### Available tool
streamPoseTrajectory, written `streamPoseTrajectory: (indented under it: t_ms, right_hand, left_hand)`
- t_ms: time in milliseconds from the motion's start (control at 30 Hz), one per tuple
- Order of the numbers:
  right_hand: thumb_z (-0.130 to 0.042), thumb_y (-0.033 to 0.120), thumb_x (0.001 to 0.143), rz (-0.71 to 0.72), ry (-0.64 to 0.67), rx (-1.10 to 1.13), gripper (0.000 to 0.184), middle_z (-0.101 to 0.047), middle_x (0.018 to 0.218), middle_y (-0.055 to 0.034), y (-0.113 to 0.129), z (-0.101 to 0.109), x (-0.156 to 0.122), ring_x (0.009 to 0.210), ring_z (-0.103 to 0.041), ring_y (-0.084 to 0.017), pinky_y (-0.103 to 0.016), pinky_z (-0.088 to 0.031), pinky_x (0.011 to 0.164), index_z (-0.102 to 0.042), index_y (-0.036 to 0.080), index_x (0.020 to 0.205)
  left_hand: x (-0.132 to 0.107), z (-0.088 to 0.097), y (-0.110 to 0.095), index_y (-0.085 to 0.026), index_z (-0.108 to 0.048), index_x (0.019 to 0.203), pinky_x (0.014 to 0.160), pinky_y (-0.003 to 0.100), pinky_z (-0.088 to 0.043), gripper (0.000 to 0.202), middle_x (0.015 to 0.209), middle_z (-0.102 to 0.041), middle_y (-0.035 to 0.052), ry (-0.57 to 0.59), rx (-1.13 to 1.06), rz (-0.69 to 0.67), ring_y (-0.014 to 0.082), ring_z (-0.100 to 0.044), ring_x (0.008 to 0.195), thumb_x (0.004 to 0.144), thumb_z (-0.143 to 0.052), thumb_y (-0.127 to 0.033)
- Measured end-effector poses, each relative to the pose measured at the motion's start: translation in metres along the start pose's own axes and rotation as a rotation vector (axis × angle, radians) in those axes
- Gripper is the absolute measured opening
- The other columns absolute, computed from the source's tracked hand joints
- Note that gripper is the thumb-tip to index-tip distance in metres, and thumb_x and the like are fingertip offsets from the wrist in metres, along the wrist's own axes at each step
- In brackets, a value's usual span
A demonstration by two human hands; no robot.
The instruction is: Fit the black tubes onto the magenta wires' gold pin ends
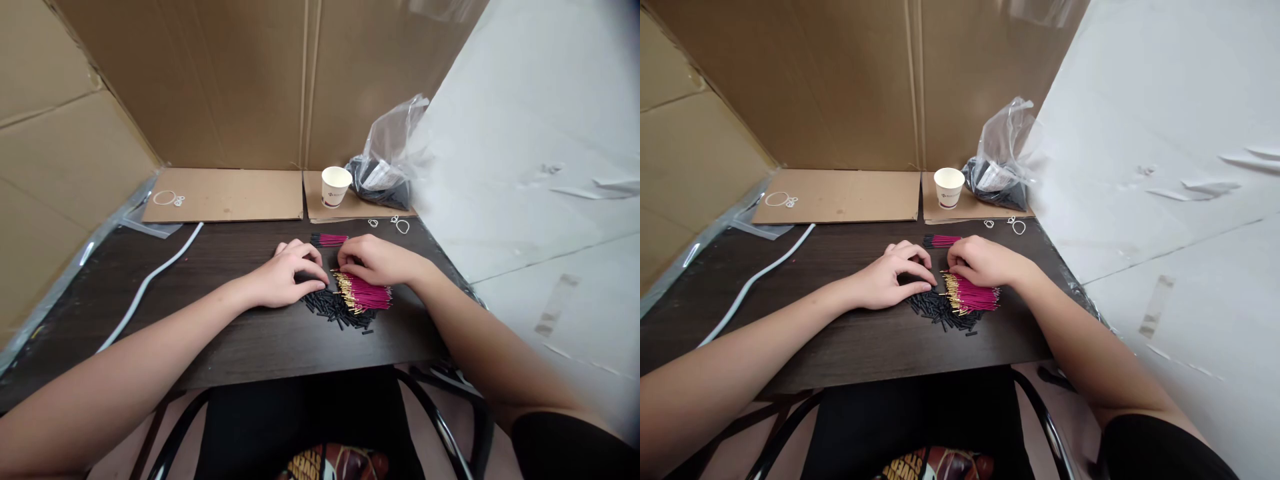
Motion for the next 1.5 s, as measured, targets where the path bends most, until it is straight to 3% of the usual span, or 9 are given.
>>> streamPoseTrajectory:
  t_ms: [267, 567, 733, 867, 1067, 1233, 1367, 1500]
  right_hand:
    - [-0.057, 0.013, 0.107, -0.035, -0.011, -0.111, 0.015, -0.066, 0.096, -0.0071, -0.001, -0.009, 0.002, 0.083, -0.057, -0.02, -0.034, -0.043, 0.078, -0.06, 0.019, 0.093]
    - [-0.061, 0.014, 0.105, -0.027, -0.01, -0.092, 0.011, -0.068, 0.096, -0.0066, 0.004, -0.006, 0.001, 0.084, -0.059, -0.02, -0.034, -0.044, 0.079, -0.064, 0.019, 0.095]
    - [-0.062, 0.013, 0.105, -0.057, -0.047, -0.043, 0.013, -0.068, 0.089, -0.0032, -0.004, -0.002, 0.0, 0.08, -0.057, -0.018, -0.033, -0.042, 0.077, -0.063, 0.02, 0.094]
    - [-0.062, 0.015, 0.105, -0.073, -0.03, -0.085, 0.012, -0.068, 0.094, -0.0057, -0.007, -0.004, 0.0, 0.082, -0.058, -0.02, -0.034, -0.042, 0.077, -0.063, 0.02, 0.094]
    - [-0.056, 0.014, 0.107, -0.071, -0.05, -0.176, 0.015, -0.066, 0.096, -0.0087, -0.001, -0.008, 0.002, 0.083, -0.056, -0.021, -0.035, -0.042, 0.076, -0.058, 0.02, 0.094]
    - [-0.053, 0.017, 0.11, -0.06, -0.218, -0.011, 0.01, -0.073, 0.099, -0.0065, 0.008, 0.01, -0.001, 0.083, -0.063, -0.02, -0.035, -0.048, 0.078, -0.061, 0.021, 0.105]
    - [-0.047, 0.017, 0.113, 0.066, -0.371, -0.003, 0.025, -0.078, 0.109, -0.0082, 0.019, 0.025, -0.004, 0.097, -0.071, -0.023, -0.039, -0.055, 0.09, -0.071, 0.022, 0.114]
    - [-0.047, 0.015, 0.112, 0.051, -0.433, 0.002, 0.032, -0.082, 0.113, -0.0082, 0.015, 0.028, -0.005, 0.103, -0.076, -0.023, -0.039, -0.058, 0.094, -0.077, 0.021, 0.118]
  left_hand:
    - [0.001, 0.001, 0.0, -0.029, -0.084, 0.097, 0.117, 0.057, -0.039, 0.016, 0.125, -0.074, 0.0078, -0.008, -0.019, 0.025, 0.0324, -0.059, 0.125, 0.103, -0.075, -0.04]
    - [-0.001, 0.0, -0.005, -0.025, -0.078, 0.092, 0.116, 0.057, -0.039, 0.014, 0.128, -0.072, 0.0088, -0.014, 0.006, 0.021, 0.0328, -0.059, 0.127, 0.1, -0.074, -0.035]
    - [-0.001, -0.001, -0.004, -0.024, -0.075, 0.098, 0.115, 0.055, -0.04, 0.016, 0.127, -0.073, 0.0091, -0.018, 0.0, 0.042, 0.0322, -0.06, 0.126, 0.105, -0.069, -0.038]
    - [0.001, -0.003, -0.002, -0.025, -0.076, 0.101, 0.117, 0.055, -0.038, 0.019, 0.124, -0.073, 0.0083, -0.029, -0.004, 0.066, 0.0326, -0.059, 0.126, 0.105, -0.073, -0.043]
    - [0.001, -0.008, -0.003, -0.023, -0.076, 0.096, 0.116, 0.057, -0.038, 0.014, 0.126, -0.071, 0.0083, -0.063, 0.016, 0.108, 0.0329, -0.059, 0.125, 0.103, -0.076, -0.035]
    - [-0.001, -0.012, -0.008, -0.022, -0.073, 0.099, 0.114, 0.056, -0.04, 0.016, 0.129, -0.068, 0.0107, -0.038, 0.047, 0.074, 0.0331, -0.057, 0.126, 0.106, -0.07, -0.035]
    - [-0.002, -0.013, -0.01, -0.021, -0.07, 0.101, 0.114, 0.055, -0.041, 0.016, 0.129, -0.066, 0.0118, -0.03, 0.077, 0.044, 0.0333, -0.057, 0.127, 0.109, -0.065, -0.034]
    - [-0.002, -0.013, -0.009, -0.02, -0.067, 0.101, 0.112, 0.054, -0.042, 0.014, 0.128, -0.066, 0.0128, -0.033, 0.094, 0.036, 0.0329, -0.057, 0.124, 0.11, -0.062, -0.03]
Point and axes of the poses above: each hand's wrist, its own x-axis towards the middle knuckle, its own z-axis out of the back of the hand, y = z × x, the point moved 7 cm from there along x, towards the middle knuckle
